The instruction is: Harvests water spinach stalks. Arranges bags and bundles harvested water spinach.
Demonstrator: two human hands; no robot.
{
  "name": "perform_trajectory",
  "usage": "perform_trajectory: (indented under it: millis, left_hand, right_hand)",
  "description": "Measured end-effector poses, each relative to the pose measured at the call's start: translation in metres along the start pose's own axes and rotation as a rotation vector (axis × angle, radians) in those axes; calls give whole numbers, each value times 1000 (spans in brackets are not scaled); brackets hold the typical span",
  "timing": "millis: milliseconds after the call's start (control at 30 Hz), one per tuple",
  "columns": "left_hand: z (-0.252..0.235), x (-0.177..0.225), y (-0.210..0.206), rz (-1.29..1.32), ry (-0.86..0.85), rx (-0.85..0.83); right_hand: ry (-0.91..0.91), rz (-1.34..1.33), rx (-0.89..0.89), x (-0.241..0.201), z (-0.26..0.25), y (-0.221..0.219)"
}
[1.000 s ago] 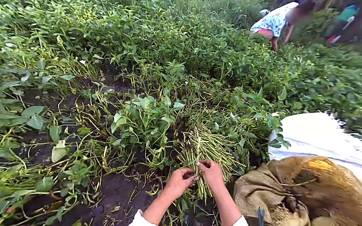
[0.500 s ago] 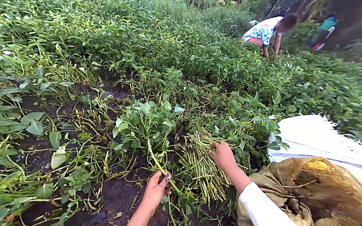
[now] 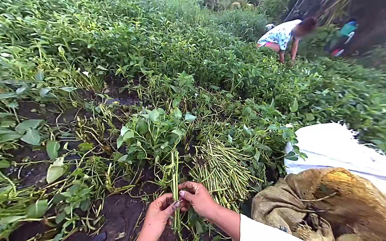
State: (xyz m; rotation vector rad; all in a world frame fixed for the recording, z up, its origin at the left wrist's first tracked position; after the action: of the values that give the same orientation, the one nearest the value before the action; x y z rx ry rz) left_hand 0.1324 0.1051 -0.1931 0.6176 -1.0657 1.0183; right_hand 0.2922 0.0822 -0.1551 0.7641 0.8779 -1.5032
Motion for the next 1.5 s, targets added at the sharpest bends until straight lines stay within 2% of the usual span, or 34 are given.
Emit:
perform_trajectory:
  millis: [67,133,233,300,367,467,633,733,800,900,967,1033,1100,1200,1300,1400,1433,1467,1500]
  left_hand:
    - [8,-9,-1,-18,31,-26]
    - [17,-16,-3,-4,64,-68]
    - [27,-28,-2,36,76,-89]
    - [30,-34,0,59,91,-77]
    - [30,-34,3,71,93,-59]
    - [31,-24,9,53,75,-36]
    - [38,-19,28,75,57,12]
    - [37,-20,29,146,66,25]
    - [34,-13,22,189,53,11]
    - [29,-5,8,235,35,-31]
    - [28,-5,6,239,28,-45]
    - [26,-7,12,233,27,-40]
    - [25,-12,18,208,48,-35]
    - [25,-17,18,210,100,-46]
    - [27,-19,12,271,127,-55]
    - [25,-24,9,215,79,-83]
    - [24,-25,9,212,67,-81]
    - [23,-25,11,216,58,-64]
    - [22,-25,13,220,51,-40]
  right_hand:
    - [-61,114,-130,0,7,16]
    - [-51,496,-130,-16,8,51]
    - [-1,1212,28,-51,-9,133]
    - [-47,1407,179,-67,-30,184]
    - [-147,1346,359,-68,-44,214]
    - [-224,1131,573,-45,-43,212]
    - [-89,838,768,-48,3,201]
    - [49,483,851,-33,48,188]
    - [154,71,809,-10,63,153]
    - [138,-566,582,20,53,89]
    - [126,-737,432,32,38,51]
    - [142,-640,282,39,30,18]
    - [160,-366,152,49,29,-3]
    - [75,-25,33,63,30,-17]
    - [35,99,-57,65,29,-23]
    - [38,203,-173,57,31,-19]
    - [35,233,-141,49,32,-9]
    - [56,259,7,40,34,11]
    - [103,289,263,29,35,39]
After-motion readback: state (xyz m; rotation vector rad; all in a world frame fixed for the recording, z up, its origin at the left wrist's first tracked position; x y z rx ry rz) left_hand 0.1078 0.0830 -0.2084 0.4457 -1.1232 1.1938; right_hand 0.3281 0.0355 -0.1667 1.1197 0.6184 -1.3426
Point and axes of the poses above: each hand's wrist, its own z-axis away from the middle knuckle, its own y-axis out of the back of the hand, x = y × z, the point moved 4 cm from there along -z, towards the middle knuckle, and after that the axes turned 6 degrees about -z, right-handed, at the moved point
